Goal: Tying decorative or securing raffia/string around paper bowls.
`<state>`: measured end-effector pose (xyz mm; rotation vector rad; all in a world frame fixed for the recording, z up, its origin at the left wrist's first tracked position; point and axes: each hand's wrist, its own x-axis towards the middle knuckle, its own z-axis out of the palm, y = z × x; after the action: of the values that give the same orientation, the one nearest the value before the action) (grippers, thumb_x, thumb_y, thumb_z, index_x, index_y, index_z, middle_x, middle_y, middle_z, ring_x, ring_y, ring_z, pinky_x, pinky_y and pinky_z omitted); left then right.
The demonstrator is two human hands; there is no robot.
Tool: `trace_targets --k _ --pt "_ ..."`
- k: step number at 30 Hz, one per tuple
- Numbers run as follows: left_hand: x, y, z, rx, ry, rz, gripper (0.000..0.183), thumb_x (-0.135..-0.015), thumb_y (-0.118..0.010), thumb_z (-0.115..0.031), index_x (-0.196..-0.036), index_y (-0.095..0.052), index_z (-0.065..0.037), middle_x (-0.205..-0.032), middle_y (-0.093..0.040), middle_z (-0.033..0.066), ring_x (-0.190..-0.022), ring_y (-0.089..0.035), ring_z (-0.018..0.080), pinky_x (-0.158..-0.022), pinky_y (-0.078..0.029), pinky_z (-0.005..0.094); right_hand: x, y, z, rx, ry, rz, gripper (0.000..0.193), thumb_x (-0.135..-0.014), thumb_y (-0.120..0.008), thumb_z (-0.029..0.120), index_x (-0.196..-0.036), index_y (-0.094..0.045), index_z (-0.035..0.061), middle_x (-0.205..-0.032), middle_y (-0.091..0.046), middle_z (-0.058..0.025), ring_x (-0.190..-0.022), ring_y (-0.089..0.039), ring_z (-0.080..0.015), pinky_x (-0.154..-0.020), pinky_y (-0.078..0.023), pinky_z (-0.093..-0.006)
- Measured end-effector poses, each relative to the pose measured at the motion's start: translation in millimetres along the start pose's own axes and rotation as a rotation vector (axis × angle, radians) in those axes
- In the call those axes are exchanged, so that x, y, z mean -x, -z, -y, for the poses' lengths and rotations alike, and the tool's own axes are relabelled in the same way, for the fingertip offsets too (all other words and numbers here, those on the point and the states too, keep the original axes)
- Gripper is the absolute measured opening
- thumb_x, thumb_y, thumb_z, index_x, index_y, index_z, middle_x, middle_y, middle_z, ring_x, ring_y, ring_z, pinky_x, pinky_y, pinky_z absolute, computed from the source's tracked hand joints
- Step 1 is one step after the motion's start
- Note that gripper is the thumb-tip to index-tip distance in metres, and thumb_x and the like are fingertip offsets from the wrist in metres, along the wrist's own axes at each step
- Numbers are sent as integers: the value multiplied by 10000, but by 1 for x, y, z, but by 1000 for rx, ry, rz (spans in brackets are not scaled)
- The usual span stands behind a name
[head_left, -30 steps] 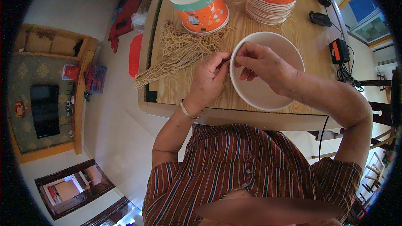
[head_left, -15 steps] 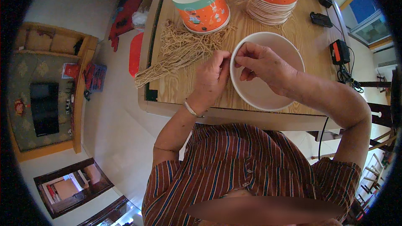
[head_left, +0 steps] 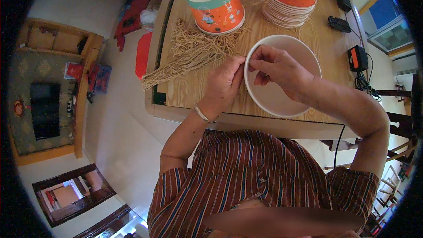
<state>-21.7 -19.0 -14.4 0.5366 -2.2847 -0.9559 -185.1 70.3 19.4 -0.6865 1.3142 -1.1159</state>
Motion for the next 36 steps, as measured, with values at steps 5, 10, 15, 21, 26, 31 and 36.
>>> trace_targets --k 5,10,15,21,26,31,36 --pt "0 -1 0 -13 -16 -67 142 -928 -531 -8 -1060 -572 -41 -923 -659 137 -794 -676 266 -696 -529 357 -3 1 -1 16 1 13 121 -947 -585 166 -960 -602 47 -831 -593 -4 -701 -566 -94 -668 -492 -248" --pt "-5 0 8 506 308 -111 113 -990 -487 -90 -1026 -573 -26 -904 -676 83 -802 -673 159 -715 -558 293 -5 4 0 107 -32 54 108 -931 -593 133 -965 -615 33 -836 -618 -28 -694 -570 -98 -657 -499 -247" --pt "-10 19 16 694 307 -189 158 -1004 -478 -121 -1012 -586 -5 -920 -672 73 -842 -664 135 -750 -559 274 5 1 11 248 17 18 131 -930 -593 127 -967 -613 4 -805 -611 -31 -698 -573 -97 -649 -505 -249" --pt "-26 25 2 455 -40 -169 139 -984 -515 -105 -1017 -625 -27 -925 -672 36 -848 -633 104 -769 -506 248 6 7 6 535 277 32 162 -930 -576 139 -929 -604 -20 -755 -631 -92 -683 -629 -182 -607 -528 -319" --pt "-44 26 -21 311 -131 35 121 -954 -554 -106 -1007 -638 -38 -896 -670 51 -831 -633 113 -737 -499 263 17 3 8 1066 712 -67 169 -885 -559 88 -1018 -558 -16 -797 -623 -127 -737 -649 -294 -637 -533 -375" --pt "-60 34 -25 224 -153 239 128 -926 -572 -106 -1006 -653 -47 -923 -680 58 -835 -653 152 -743 -513 292 24 1 12 1566 1150 -124 311 -777 -588 88 -1071 -526 6 -843 -589 -98 -790 -637 -281 -689 -528 -392" --pt "-75 34 -21 39 -409 302 145 -906 -601 -137 -1007 -650 -44 -909 -675 93 -820 -667 234 -736 -522 322 22 2 8 1774 1125 -158 330 -753 -600 138 -1049 -543 4 -832 -574 -102 -785 -626 -248 -675 -527 -377"
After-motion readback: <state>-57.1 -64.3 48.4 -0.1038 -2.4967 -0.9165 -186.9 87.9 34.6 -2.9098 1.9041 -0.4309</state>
